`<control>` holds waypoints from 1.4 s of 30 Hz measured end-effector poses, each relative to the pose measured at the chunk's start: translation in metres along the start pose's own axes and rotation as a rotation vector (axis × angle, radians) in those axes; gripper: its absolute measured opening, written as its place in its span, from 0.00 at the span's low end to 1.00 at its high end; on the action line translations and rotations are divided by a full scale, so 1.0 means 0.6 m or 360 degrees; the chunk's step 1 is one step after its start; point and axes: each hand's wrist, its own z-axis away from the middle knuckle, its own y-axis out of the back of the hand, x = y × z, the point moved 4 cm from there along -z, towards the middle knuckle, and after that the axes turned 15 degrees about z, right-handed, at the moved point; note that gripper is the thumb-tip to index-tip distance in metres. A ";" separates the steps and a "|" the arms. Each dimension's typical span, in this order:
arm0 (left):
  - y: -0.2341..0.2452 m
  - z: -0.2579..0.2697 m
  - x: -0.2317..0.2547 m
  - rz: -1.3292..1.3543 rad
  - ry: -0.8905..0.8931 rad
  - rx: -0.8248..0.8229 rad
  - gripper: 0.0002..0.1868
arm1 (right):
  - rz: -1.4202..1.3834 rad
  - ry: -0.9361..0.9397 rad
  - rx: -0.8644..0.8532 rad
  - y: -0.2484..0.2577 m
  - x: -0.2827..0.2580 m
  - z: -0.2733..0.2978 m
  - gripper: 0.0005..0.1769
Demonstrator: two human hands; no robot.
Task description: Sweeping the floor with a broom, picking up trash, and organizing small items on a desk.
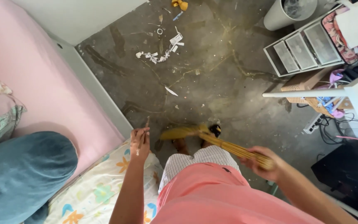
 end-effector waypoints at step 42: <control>-0.205 -0.340 -0.226 0.1028 0.1410 0.0695 0.46 | 0.2309 0.0503 0.0157 -0.114 -0.451 -0.741 0.21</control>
